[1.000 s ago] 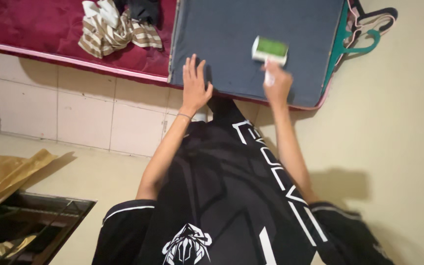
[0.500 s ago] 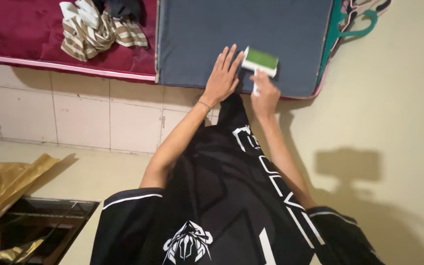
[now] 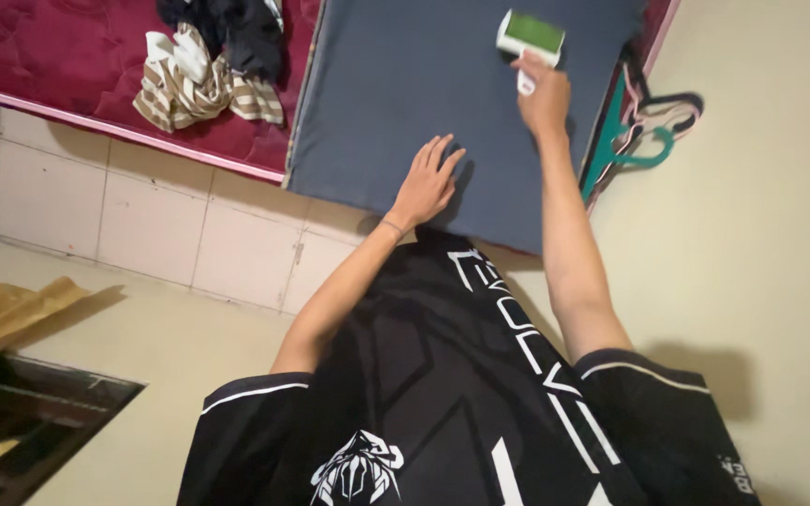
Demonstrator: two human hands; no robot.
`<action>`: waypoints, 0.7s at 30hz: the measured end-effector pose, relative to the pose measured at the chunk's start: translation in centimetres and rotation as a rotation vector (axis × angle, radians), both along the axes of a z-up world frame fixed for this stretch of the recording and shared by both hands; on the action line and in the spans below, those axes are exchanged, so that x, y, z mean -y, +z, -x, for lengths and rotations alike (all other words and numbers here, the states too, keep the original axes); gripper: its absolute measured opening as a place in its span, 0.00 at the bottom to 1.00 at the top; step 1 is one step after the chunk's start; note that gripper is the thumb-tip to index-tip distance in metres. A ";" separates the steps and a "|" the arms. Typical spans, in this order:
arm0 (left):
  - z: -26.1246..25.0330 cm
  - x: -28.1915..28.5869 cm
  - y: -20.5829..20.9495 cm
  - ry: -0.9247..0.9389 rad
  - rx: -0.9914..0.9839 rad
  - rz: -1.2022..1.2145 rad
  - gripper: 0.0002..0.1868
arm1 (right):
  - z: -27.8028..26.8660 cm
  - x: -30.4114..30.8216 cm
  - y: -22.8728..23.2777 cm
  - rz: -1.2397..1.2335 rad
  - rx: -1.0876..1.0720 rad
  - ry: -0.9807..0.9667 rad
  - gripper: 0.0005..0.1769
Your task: The person uses a lint roller to remove lint from a blue polo shirt laid flat on a bed. They roll the adhesive roller repeatedly over the front, sleeves, and back of the shirt, then fold the shirt in half.
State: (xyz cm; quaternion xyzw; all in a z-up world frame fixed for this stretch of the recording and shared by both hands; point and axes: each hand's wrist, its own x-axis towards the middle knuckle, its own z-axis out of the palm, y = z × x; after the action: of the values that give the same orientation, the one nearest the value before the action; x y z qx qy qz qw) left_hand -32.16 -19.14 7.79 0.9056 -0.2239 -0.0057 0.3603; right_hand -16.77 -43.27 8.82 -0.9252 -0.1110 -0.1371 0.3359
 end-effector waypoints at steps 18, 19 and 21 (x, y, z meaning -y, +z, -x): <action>1.2 6.8 -0.5 0.391 0.024 -0.044 0.20 | 3.7 2.0 5.9 0.171 -0.367 0.233 0.25; 1.0 6.7 -0.6 0.400 0.023 -0.075 0.21 | 3.9 2.4 6.6 0.219 -0.481 0.236 0.24; 1.3 7.1 -1.0 0.400 0.010 -0.123 0.22 | 4.9 3.0 7.5 0.296 -0.635 0.239 0.23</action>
State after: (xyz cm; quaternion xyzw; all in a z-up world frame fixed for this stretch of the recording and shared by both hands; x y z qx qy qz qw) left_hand -33.42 -26.28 6.82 0.9522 -0.0408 0.0567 0.2973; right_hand -21.67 -46.24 16.34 -0.9408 -0.1269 0.2145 0.2297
